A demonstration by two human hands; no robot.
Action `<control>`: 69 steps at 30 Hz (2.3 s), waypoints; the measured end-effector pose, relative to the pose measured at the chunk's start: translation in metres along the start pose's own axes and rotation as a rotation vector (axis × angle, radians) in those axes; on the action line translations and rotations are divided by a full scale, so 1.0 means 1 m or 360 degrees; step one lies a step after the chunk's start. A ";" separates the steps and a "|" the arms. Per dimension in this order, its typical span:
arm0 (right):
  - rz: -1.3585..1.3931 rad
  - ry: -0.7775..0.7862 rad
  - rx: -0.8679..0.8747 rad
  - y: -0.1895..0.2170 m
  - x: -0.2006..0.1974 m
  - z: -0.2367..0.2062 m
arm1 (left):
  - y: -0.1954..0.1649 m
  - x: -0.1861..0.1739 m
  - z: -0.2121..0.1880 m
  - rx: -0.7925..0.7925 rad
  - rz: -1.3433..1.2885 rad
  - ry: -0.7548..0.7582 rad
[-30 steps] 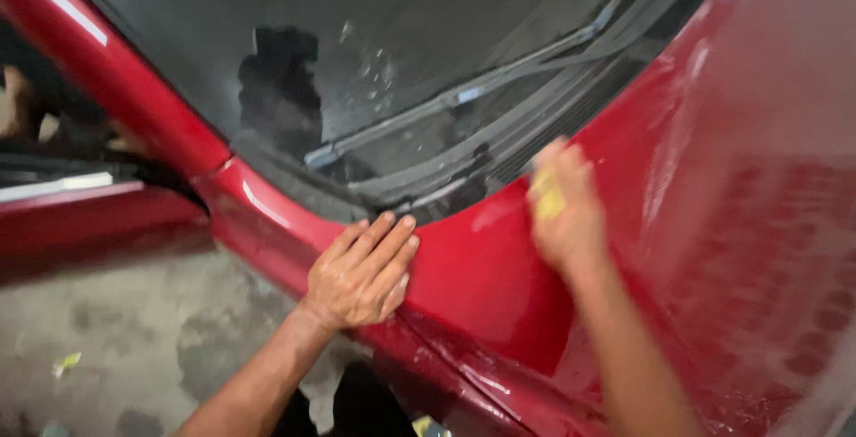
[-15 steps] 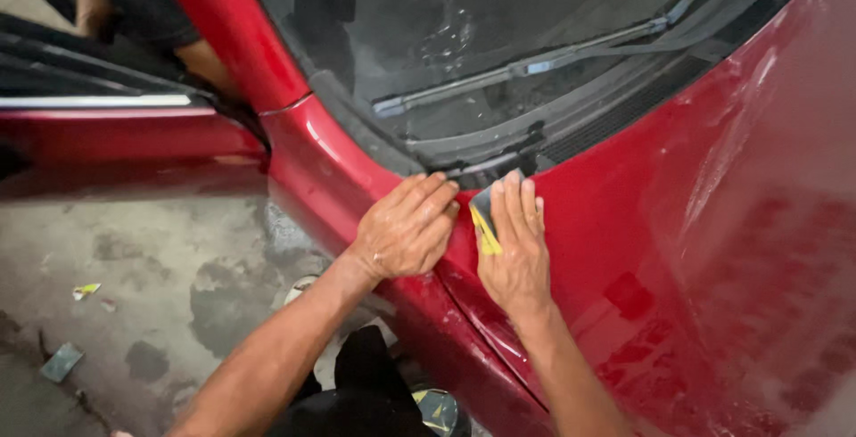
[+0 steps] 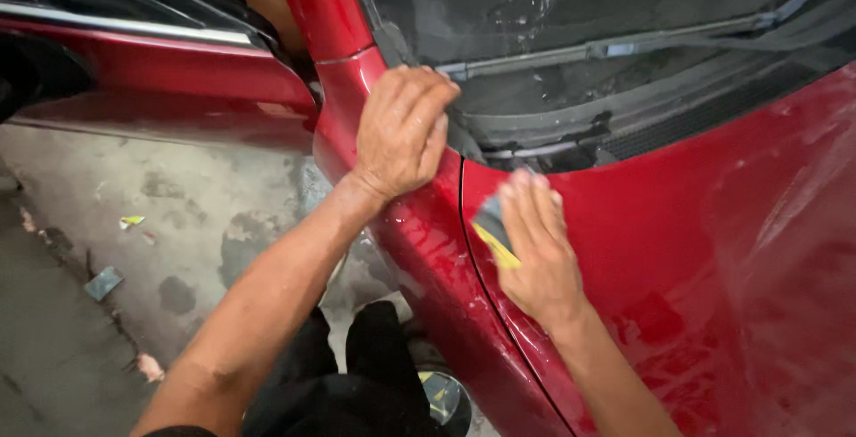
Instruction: The person sands the hood of a red car using a sanding block, repeatedly dipping it into a bucket of water. The person works across the hood surface, including near the windshield and headlights, using one hand to hold the block and the other to stabilize the car.
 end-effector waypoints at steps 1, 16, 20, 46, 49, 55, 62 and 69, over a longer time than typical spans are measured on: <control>0.0000 0.0035 -0.0037 0.000 0.003 0.002 | 0.000 0.002 -0.002 -0.0022 0.0011 -0.0010; -0.0052 0.0018 -0.0194 0.001 0.003 0.001 | -0.002 0.008 -0.011 -0.0011 0.0063 0.0044; 0.0034 -0.0087 0.0379 -0.099 -0.038 -0.006 | -0.004 0.009 -0.014 -0.0010 0.0139 0.0058; -0.0019 -0.0445 0.0956 -0.108 -0.046 -0.071 | -0.004 0.014 -0.010 -0.0024 0.0196 0.0150; -0.0459 -0.0180 0.1034 -0.117 -0.043 -0.079 | -0.004 0.015 -0.011 0.0000 0.0229 0.0153; -0.0077 -0.0438 0.1481 -0.267 -0.093 -0.022 | -0.002 0.017 -0.017 0.0018 0.0240 0.0157; -0.0150 -0.0425 0.1253 -0.115 -0.052 -0.105 | -0.006 0.014 -0.011 0.0023 0.0233 0.0200; -0.0341 -0.0536 0.1067 -0.261 -0.074 -0.053 | -0.003 0.016 -0.018 0.0025 0.0203 0.0187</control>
Point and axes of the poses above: each hand's wrist, its own z-axis towards the middle knuckle, its own x-axis out of the palm, y = z × x, the point moved 9 cm from there along z, towards the middle knuckle, and after that the axes turned 9 degrees about x, right-handed, at the moved point
